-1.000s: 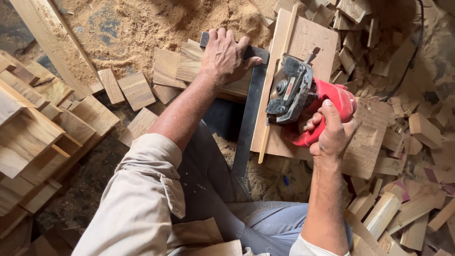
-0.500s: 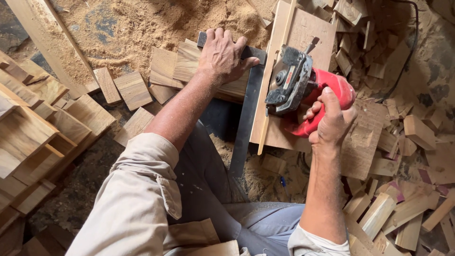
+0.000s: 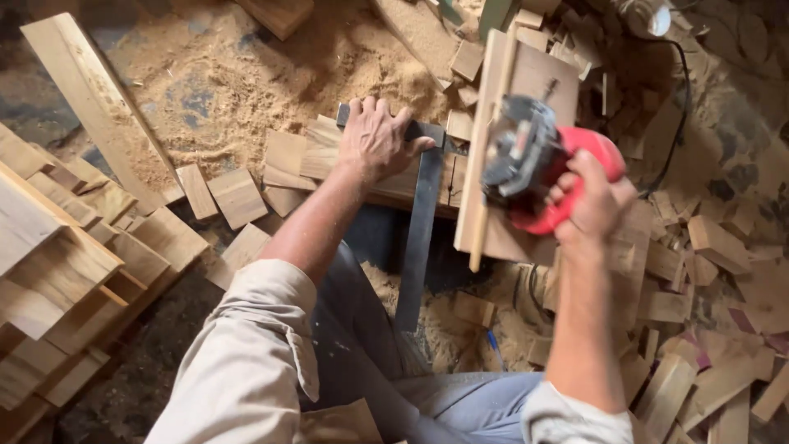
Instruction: Measuring wooden blocks with a square and cutting them using a hand-held power saw in a workshop.
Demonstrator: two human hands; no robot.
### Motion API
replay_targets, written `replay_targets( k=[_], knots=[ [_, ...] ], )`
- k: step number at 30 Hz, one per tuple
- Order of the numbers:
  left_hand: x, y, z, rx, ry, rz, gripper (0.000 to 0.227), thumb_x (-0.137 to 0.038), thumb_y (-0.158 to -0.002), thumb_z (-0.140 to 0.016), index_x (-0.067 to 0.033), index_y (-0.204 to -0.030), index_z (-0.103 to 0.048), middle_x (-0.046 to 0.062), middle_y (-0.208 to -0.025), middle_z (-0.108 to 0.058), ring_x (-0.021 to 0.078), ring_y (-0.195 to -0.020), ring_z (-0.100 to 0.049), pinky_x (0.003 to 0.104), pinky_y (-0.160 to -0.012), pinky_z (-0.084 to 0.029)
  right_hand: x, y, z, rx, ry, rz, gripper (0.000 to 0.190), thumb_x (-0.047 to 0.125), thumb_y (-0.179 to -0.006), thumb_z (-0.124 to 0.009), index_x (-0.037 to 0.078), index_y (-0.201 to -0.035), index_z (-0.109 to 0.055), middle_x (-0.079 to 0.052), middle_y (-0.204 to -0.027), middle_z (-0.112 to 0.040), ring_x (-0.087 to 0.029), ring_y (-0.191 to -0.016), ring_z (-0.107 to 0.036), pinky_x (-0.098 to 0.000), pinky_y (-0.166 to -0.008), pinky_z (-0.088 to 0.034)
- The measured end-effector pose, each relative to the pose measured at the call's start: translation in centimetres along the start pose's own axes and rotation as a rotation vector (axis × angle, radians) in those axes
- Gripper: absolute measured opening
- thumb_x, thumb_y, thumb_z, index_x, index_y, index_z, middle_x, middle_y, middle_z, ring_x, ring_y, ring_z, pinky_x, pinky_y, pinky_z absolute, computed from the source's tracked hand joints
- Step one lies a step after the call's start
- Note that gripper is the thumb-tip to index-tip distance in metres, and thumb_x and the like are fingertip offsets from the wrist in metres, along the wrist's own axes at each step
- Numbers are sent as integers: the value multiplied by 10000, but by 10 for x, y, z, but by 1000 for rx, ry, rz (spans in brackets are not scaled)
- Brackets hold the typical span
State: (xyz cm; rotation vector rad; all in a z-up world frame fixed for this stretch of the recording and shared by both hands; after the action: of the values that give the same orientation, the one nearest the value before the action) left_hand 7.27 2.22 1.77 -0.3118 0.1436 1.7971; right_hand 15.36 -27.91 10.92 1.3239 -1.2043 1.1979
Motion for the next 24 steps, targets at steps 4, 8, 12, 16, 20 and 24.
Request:
replay_targets(
  k=[4, 8, 12, 16, 20, 24],
  knots=[
    [-2, 10, -9, 166, 64, 28, 751, -783, -984, -377, -145, -1328, -574, 213, -1135, -615, 327, -1089, -534, 485, -949, -351, 10, 39, 98, -45, -31, -53, 132, 108, -980, -702, -16, -971, -659, -59, -711, -594, -158, -557, -579, -310, -477, -505],
    [-8, 8, -10, 9, 38, -53, 709, -771, -947, -447, -167, -1282, -609, 215, -1130, -623, 353, -1121, -522, 506, -953, -331, 11, 58, 178, -176, 29, -4, 117, 99, -981, -689, -12, -1009, -664, -67, -763, -615, -155, -582, -580, -294, -506, -508],
    [-12, 10, 6, -60, -6, -47, 703, -752, -938, -512, -129, -1229, -656, 215, -1107, -642, 362, -1117, -539, 514, -967, -336, -9, 48, 231, -290, 34, 0, 126, 101, -954, -722, 32, -1032, -652, -56, -768, -614, -148, -563, -563, -301, -480, -487],
    [-14, 11, 7, -31, -19, -11, 666, -724, -958, -539, -105, -1152, -689, 219, -1115, -654, 367, -1131, -562, 485, -992, -358, -36, 36, 263, -324, 8, -110, 163, 153, -962, -716, 11, -977, -637, -51, -705, -579, -160, -526, -546, -305, -468, -482],
    [-15, 7, 4, -31, -32, -33, 646, -704, -941, -561, -100, -1127, -692, 223, -1119, -654, 367, -1116, -573, 494, -991, -355, -46, 30, 267, -322, -3, -86, 157, 141, -965, -724, 9, -1029, -667, -50, -722, -601, -149, -545, -557, -292, -486, -486],
    [-13, 10, 3, -18, -26, -12, 662, -705, -978, -541, -82, -1152, -682, 234, -1118, -652, 375, -1122, -568, 502, -1013, -348, -34, 31, 256, -248, 103, 18, 156, 112, -966, -704, -11, -1055, -671, -67, -733, -593, -163, -525, -543, -314, -468, -473]
  ],
)
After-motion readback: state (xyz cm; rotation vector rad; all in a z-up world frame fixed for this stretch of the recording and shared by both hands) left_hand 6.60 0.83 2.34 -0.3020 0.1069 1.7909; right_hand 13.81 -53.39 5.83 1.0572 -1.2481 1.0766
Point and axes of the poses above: each hand's wrist, its own y-axis away from the middle knuckle, its own z-axis out of the back of the hand, x = y × z, the point moved 7 cm from there along -y, towards the middle knuckle
